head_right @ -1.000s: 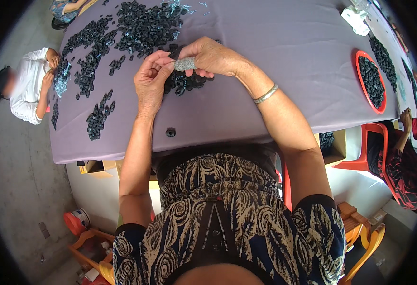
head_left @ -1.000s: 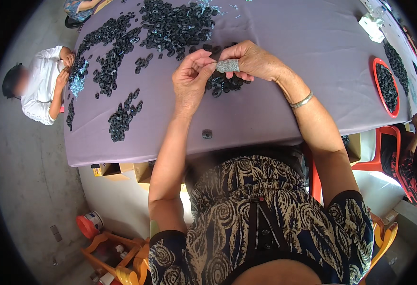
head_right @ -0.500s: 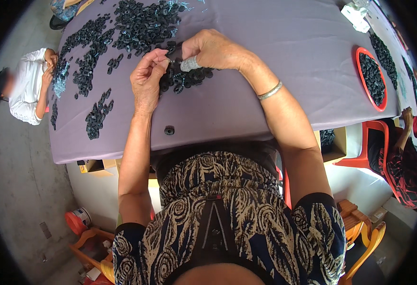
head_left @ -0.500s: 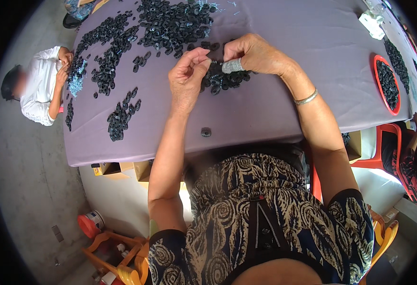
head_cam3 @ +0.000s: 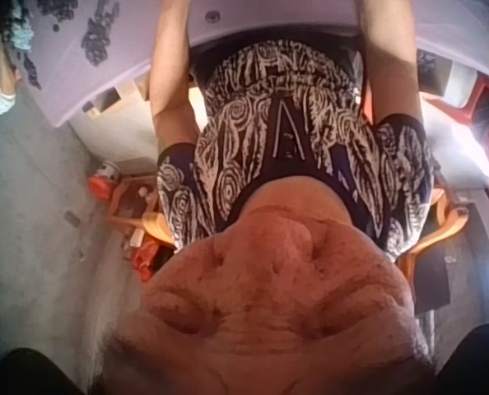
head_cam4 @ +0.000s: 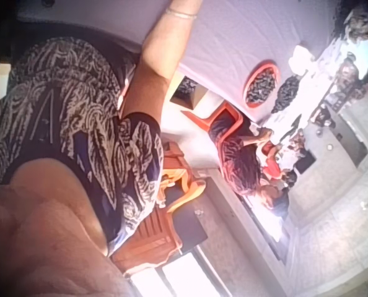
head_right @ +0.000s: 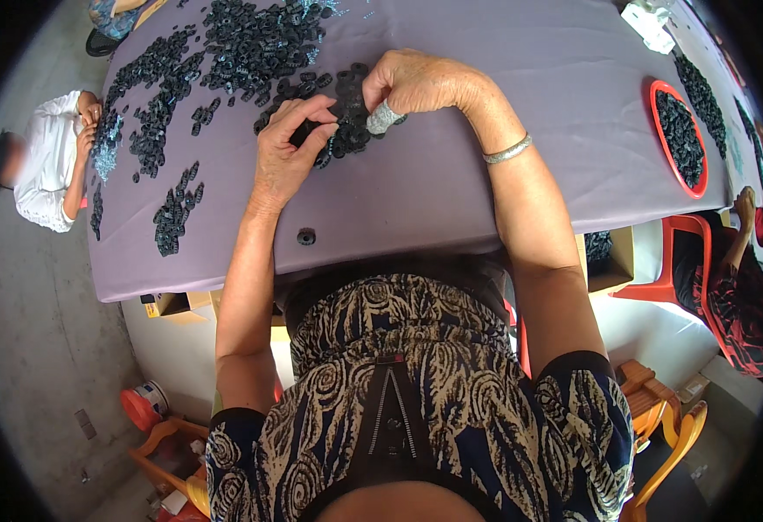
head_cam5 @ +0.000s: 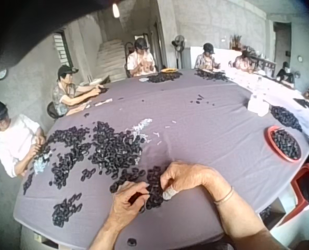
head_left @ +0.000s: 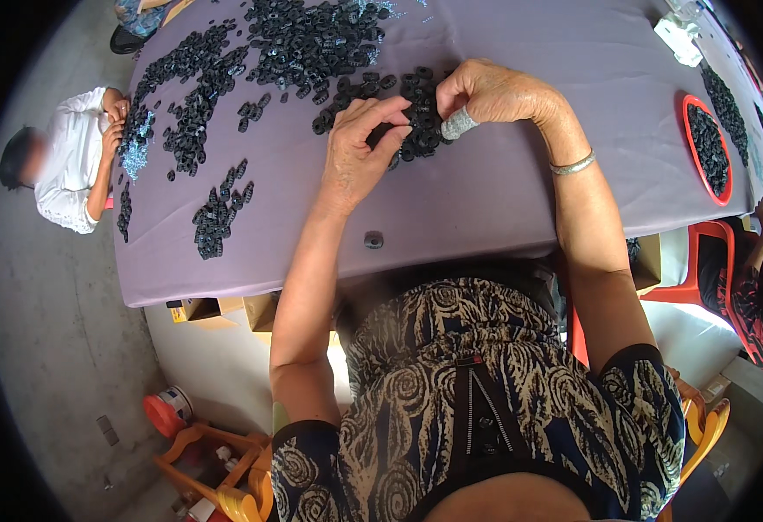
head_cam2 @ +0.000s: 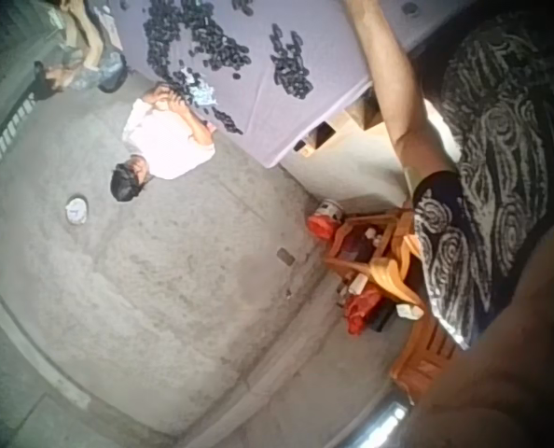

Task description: Sorting and inspecting a large quantity of black buttons on a table.

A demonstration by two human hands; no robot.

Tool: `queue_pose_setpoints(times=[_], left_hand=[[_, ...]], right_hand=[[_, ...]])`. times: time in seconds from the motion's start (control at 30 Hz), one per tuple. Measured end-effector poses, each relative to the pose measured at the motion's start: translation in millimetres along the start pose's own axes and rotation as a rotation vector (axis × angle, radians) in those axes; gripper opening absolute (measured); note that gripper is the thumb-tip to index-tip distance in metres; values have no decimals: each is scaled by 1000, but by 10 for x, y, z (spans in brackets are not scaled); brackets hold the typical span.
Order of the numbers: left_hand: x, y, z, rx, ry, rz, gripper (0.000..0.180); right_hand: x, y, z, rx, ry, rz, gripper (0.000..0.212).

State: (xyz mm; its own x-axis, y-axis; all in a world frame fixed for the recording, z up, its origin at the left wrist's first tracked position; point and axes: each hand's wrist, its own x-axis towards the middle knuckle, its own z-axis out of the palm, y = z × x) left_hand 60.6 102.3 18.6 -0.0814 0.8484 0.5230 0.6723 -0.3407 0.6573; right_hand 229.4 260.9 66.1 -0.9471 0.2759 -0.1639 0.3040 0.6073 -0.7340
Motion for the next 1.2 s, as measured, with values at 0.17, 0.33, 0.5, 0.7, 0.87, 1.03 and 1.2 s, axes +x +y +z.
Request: queue_pose_setpoints(times=[0.17,0.33,0.5,0.7,0.87,1.03,1.2], left_hand=[[9,-39,35,-111,125,-43,28],[-15,-28,-97,-305,334,-234,20],[-77,201,-316,-209,212,-222,13],[-400,579,-510,-38,-213,-225,24],[-657,728,-574,90,-304,-318,32],[-852,668,-560,235,-347,-300,29],[-882,674,-540,153,-376,-304,21]], right_hand=[[17,71,-56,127,80,5,13],[54,76,-27,230,298,-25,13],[87,112,-24,293,377,-46,11],[141,192,2,323,430,-45,6],[159,203,17,319,423,-84,9],[176,199,45,325,438,-95,12],[151,154,39,282,436,-77,15]])
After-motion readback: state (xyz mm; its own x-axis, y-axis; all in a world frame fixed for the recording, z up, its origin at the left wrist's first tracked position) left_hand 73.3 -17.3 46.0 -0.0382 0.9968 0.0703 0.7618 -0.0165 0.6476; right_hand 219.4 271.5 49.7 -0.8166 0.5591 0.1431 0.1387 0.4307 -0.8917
